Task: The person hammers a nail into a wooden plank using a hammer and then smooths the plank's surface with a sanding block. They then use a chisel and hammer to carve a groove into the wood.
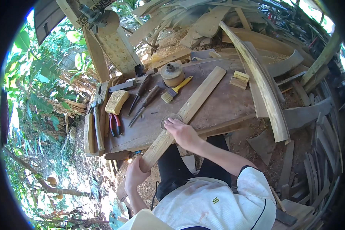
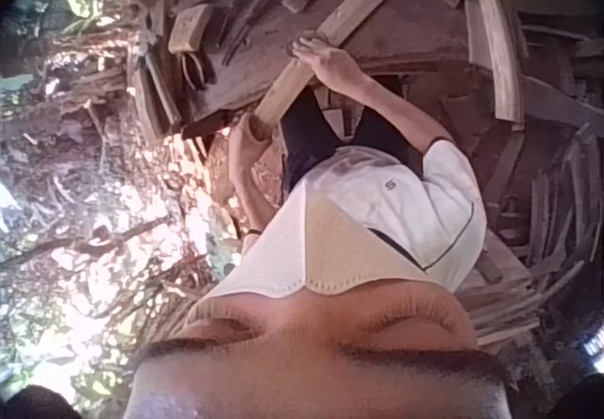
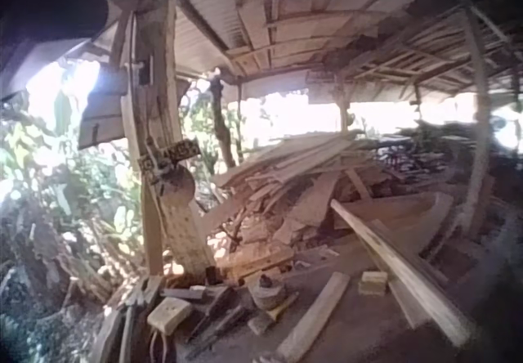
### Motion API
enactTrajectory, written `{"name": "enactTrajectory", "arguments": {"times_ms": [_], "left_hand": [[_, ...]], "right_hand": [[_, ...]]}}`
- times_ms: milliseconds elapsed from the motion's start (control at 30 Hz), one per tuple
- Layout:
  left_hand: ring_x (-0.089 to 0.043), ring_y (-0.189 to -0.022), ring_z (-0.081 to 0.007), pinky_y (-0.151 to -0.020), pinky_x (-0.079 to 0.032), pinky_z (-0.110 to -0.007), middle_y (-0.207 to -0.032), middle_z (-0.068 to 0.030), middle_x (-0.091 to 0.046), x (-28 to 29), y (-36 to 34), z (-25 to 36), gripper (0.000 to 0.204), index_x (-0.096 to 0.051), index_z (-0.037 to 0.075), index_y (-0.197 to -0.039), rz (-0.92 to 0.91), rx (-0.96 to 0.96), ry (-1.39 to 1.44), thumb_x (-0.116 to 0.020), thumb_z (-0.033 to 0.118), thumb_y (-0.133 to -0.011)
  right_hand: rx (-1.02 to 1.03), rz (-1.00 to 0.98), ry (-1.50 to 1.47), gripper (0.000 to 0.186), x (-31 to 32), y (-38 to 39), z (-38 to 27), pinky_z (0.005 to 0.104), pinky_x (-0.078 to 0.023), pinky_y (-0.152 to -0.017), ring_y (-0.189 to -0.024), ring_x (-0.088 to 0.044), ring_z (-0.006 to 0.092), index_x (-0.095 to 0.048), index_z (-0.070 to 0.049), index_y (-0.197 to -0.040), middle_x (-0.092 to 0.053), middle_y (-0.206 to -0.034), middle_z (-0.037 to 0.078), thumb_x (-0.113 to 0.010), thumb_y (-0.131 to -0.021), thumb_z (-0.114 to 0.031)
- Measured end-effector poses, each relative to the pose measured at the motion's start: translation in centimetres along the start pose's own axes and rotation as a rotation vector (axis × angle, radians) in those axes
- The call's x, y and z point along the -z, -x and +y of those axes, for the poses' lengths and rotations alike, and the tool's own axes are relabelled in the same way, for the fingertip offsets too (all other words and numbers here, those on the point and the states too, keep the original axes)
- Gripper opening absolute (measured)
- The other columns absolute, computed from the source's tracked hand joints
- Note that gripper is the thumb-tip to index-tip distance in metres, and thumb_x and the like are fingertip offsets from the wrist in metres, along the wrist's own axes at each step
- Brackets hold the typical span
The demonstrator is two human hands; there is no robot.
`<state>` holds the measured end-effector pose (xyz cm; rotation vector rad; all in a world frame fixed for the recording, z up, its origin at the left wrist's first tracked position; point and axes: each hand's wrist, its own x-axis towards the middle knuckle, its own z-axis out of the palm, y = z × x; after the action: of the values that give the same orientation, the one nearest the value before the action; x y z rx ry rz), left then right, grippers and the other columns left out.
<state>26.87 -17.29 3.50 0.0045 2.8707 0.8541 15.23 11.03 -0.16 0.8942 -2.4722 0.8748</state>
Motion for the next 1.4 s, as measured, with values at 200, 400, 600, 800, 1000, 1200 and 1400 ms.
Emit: {"name": "enactTrajectory", "arguments": {"times_ms": [200, 400, 600, 800, 1000, 1200, 1400], "left_hand": [[-0.071, -0.092, -0.0403, -0.082, -0.056, -0.045, -0.096, -0.0218, -0.072, 1.6, 1.1, -2.5, 0.061, -0.065, -0.001, -0.111, -0.005, 0.058, 0.032, -0.089, 0.014, -0.057], [-0.071, -0.081, -0.0351, -0.076, -0.057, -0.041, -0.086, -0.0182, -0.072, 3.2, 4.2, -5.6, 0.057, -0.068, 0.0, -0.102, -0.052, 0.197, 0.003, -0.093, 0.015, -0.053], [-0.066, -0.07, -0.0265, -0.069, -0.054, -0.038, -0.076, -0.0118, -0.068, 2.8, 5.1, -6.8, 0.063, -0.07, 0.0, -0.104, 0.007, 0.196, -0.032, -0.094, 0.019, -0.05], [-0.067, -0.071, -0.027, -0.07, -0.055, -0.039, -0.079, -0.0135, -0.069, 3.1, 5.7, -7.2, 0.071, -0.072, -0.001, -0.114, -0.003, 0.197, -0.081, -0.095, 0.021, -0.051], [-0.067, -0.069, -0.0276, -0.069, -0.055, -0.038, -0.076, -0.014, -0.068, 3.0, 5.8, -6.9, 0.072, -0.072, -0.002, -0.115, 0.03, 0.211, -0.063, -0.096, 0.022, -0.051], [-0.065, -0.065, -0.0254, -0.066, -0.054, -0.037, -0.073, -0.0115, -0.067, 3.1, 5.6, -6.4, 0.068, -0.073, 0.0, -0.111, 0.028, 0.225, -0.048, -0.096, 0.022, -0.051], [-0.065, -0.064, -0.0244, -0.065, -0.055, -0.037, -0.071, -0.01, -0.066, 2.7, 5.0, -6.0, 0.066, -0.074, 0.001, -0.109, 0.032, 0.173, -0.019, -0.095, 0.024, -0.051]], "right_hand": [[-0.192, 0.295, 0.373, 0.018, 3.7, -0.4, 8.3, 0.042, -0.06, -0.094, -0.107, -0.071, 0.0329, -0.069, 0.002, -0.105, -0.071, -0.115, 0.018, -0.055, -0.095, -0.001], [-0.193, -0.027, 0.008, 0.02, 3.8, -0.4, 4.4, 0.0415, -0.059, -0.097, -0.113, -0.071, 0.0328, -0.07, 0.001, -0.108, -0.073, -0.116, 0.018, -0.055, -0.095, 0.0], [-0.309, 0.095, 0.214, 0.028, 5.1, 0.2, 9.6, 0.0441, -0.057, -0.103, -0.125, -0.066, 0.033, -0.071, 0.002, -0.122, -0.067, -0.132, 0.021, -0.056, -0.103, -0.012], [-0.489, 0.156, 0.331, 0.017, 8.3, -1.4, 14.0, 0.0495, -0.06, -0.084, -0.104, -0.071, 0.0376, -0.066, -0.002, -0.106, -0.071, -0.109, 0.02, -0.05, -0.1, -0.006], [-0.382, 0.011, 0.195, 0.029, 6.9, -2.0, 12.6, 0.0463, -0.062, -0.088, -0.104, -0.073, 0.0385, -0.07, 0.0, -0.122, -0.071, -0.123, 0.022, -0.05, -0.103, -0.009], [-0.348, 0.151, 0.289, 0.022, 4.5, -1.5, 9.5, 0.047, -0.061, -0.087, -0.104, -0.071, 0.0403, -0.067, 0.002, -0.115, -0.073, -0.107, 0.023, -0.054, -0.1, -0.006], [-0.379, 0.094, 0.201, 0.028, 6.4, 0.0, 9.3, 0.0438, -0.062, -0.088, -0.101, -0.075, 0.0354, -0.07, -0.002, -0.122, -0.07, -0.127, 0.021, -0.057, -0.099, -0.009]]}}
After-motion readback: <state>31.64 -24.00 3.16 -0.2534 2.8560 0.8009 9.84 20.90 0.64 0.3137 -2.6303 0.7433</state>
